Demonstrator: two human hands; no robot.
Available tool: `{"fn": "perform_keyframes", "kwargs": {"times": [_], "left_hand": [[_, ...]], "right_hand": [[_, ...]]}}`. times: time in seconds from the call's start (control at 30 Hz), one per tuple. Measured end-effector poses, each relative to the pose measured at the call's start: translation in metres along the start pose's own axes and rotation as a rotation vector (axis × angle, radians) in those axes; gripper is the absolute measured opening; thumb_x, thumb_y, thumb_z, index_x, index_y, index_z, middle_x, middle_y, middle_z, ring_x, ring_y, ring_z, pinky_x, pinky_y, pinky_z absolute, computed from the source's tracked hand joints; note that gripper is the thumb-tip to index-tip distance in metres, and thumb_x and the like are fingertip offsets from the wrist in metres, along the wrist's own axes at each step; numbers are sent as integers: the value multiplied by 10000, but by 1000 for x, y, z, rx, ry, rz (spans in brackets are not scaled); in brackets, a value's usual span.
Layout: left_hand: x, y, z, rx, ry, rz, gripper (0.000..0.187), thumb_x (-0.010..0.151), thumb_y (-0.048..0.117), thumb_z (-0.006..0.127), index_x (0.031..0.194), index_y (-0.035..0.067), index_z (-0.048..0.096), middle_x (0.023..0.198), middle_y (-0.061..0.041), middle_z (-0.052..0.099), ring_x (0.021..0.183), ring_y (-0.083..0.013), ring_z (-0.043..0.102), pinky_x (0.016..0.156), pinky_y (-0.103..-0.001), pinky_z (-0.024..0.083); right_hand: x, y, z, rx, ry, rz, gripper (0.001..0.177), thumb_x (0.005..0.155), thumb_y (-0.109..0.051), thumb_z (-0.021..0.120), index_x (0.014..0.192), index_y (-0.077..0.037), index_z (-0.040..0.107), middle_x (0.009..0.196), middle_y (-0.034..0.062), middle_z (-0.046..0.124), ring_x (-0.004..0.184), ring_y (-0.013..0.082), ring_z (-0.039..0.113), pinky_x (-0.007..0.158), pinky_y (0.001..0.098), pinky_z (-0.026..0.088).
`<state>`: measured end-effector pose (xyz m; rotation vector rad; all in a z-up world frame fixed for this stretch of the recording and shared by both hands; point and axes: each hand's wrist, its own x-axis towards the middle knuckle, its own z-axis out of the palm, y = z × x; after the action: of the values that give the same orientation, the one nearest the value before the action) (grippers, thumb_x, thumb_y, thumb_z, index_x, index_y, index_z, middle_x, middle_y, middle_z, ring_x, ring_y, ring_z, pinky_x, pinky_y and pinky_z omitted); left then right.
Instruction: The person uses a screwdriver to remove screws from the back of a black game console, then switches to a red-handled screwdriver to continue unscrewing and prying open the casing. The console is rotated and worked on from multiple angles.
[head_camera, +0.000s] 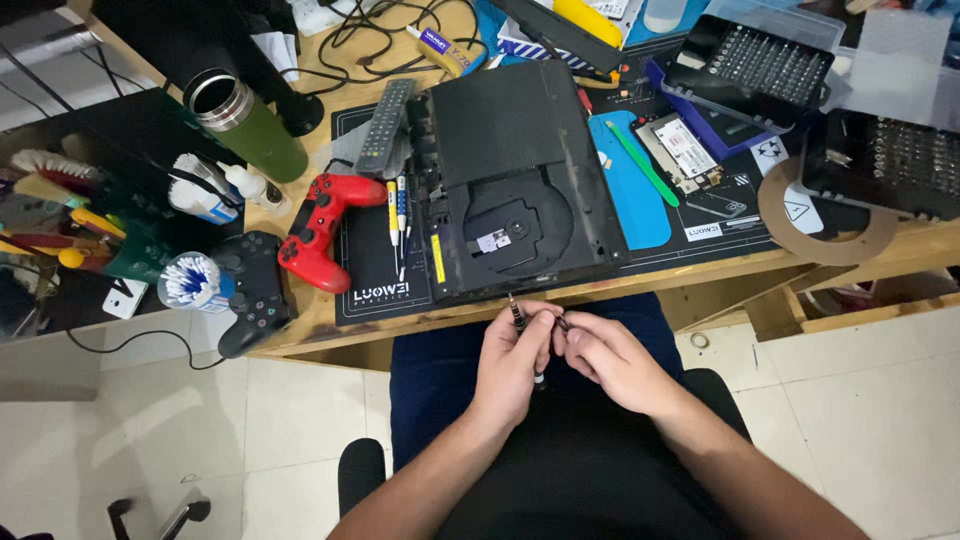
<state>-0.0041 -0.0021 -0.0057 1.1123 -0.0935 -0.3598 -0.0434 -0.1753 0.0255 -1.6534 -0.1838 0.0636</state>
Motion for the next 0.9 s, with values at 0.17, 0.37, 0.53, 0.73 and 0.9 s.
{"fn": "perform_keyframes", "kwargs": {"times": [0.17, 0.37, 0.53, 0.73, 0.9], "left_hand": [[3, -10, -5, 6, 67, 48, 130, 1158, 60, 699, 1198, -34, 781, 597, -54, 477, 502, -98, 455, 486, -226, 382], [1, -5, -6, 25, 83, 47, 124, 1149, 77, 736, 1213, -21, 777, 673, -61, 564, 520, -76, 479, 498, -227, 407], [-2, -1, -1, -1, 74, 58, 216, 1110, 61, 787, 1302, -30, 749, 751, -90, 600, 543, -76, 517, 505, -221, 421], [-2, 8, 1, 9, 46, 42, 235, 1107, 72, 789, 1312, -45, 797, 822, -148, 715, 552, -52, 512, 511, -217, 436], [3, -9, -6, -2, 67, 39, 200, 1088, 82, 825, 1244, -40, 797, 828, -146, 705, 542, -65, 507, 493, -218, 431]], "right_hand": [[-5, 38, -3, -2, 109, 4, 148, 1102, -108, 673, 1011, -22, 751, 593, 70, 604, 574, 160, 537, 624, 332, 514], [-6, 25, -1, -6, 161, 39, 167, 1106, -102, 678, 1099, 21, 790, 668, 140, 762, 538, 179, 649, 555, 320, 554], [-6, 34, -1, 59, 146, 11, 280, 1160, -135, 599, 1096, 37, 810, 690, 140, 776, 517, 173, 664, 510, 310, 558], [-6, 37, 1, 60, 135, 41, 315, 1173, -156, 574, 1129, 29, 825, 715, 157, 798, 525, 181, 697, 486, 302, 575], [-7, 59, 0, 58, 126, 32, 322, 1189, -159, 542, 1167, 24, 805, 721, 147, 771, 529, 182, 674, 479, 310, 568]]}}
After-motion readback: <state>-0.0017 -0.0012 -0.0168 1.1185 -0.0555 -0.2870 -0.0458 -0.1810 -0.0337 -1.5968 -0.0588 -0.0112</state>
